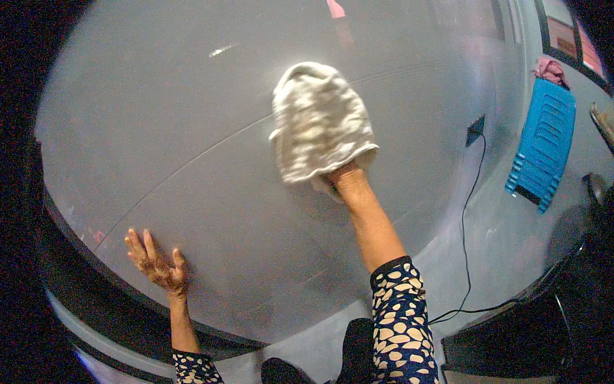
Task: The person wipes a black appliance, then cleans a large wall section with a white cloth, and finally wipes a wooden table. The person uses a cloth to clean various surfaces in the room.
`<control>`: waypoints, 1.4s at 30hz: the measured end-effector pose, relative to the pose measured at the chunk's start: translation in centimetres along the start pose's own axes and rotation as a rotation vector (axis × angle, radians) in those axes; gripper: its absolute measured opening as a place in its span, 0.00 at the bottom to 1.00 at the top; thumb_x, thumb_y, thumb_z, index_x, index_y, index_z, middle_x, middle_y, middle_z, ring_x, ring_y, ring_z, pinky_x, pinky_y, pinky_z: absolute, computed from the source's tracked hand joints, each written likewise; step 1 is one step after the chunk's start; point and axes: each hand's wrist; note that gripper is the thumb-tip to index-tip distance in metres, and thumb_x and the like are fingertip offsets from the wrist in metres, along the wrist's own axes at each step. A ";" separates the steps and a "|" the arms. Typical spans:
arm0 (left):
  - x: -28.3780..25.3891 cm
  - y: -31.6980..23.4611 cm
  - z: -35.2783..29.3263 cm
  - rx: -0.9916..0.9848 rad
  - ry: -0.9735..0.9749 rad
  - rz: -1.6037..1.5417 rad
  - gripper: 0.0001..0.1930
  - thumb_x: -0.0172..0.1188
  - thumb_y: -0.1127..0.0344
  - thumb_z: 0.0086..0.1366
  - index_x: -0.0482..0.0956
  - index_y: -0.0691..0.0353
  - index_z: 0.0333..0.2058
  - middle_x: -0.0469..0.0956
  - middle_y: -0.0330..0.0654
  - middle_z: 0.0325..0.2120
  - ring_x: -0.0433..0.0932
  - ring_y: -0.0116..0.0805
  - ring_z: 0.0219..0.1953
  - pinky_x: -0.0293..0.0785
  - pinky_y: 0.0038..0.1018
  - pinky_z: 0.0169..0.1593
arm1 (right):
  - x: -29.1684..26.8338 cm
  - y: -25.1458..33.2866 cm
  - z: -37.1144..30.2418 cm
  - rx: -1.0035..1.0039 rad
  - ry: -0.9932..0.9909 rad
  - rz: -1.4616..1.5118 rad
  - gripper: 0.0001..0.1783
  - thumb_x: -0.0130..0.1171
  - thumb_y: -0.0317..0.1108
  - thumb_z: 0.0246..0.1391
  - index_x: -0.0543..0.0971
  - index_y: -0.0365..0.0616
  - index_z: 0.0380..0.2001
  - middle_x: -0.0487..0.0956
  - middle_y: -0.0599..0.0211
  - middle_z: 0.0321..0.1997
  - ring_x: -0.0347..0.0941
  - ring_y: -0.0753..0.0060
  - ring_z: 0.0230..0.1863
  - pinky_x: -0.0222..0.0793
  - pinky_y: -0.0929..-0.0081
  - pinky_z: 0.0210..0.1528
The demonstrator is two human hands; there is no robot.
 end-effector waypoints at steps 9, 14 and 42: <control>-0.3 -0.1 0.5 0.000 0.007 0.009 0.29 0.44 0.49 0.61 0.60 0.58 0.57 0.54 0.49 0.60 0.50 0.48 0.63 0.38 0.43 0.64 | 3.2 -6.1 -7.6 0.630 -0.611 0.358 0.28 0.40 0.44 0.60 0.60 0.33 0.55 0.65 0.48 0.56 0.60 0.49 0.58 0.53 0.61 0.60; 0.2 -0.4 0.8 0.004 -0.029 0.006 0.28 0.44 0.48 0.61 0.60 0.56 0.57 0.54 0.48 0.60 0.50 0.47 0.63 0.38 0.43 0.64 | 2.3 -3.7 -11.9 0.889 -0.366 0.071 0.28 0.40 0.42 0.59 0.60 0.28 0.54 0.66 0.41 0.53 0.62 0.45 0.55 0.55 0.60 0.57; -0.8 1.6 0.1 0.043 -0.018 0.049 0.28 0.41 0.48 0.63 0.58 0.57 0.58 0.54 0.48 0.60 0.51 0.47 0.63 0.41 0.45 0.63 | 0.6 -8.8 -0.8 0.505 -0.477 0.418 0.34 0.37 0.55 0.59 0.57 0.40 0.59 0.63 0.52 0.59 0.59 0.57 0.59 0.54 0.68 0.60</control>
Point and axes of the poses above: each hand's wrist, its own z-axis towards the middle knuckle, its own x-axis out of the palm, y = z × x
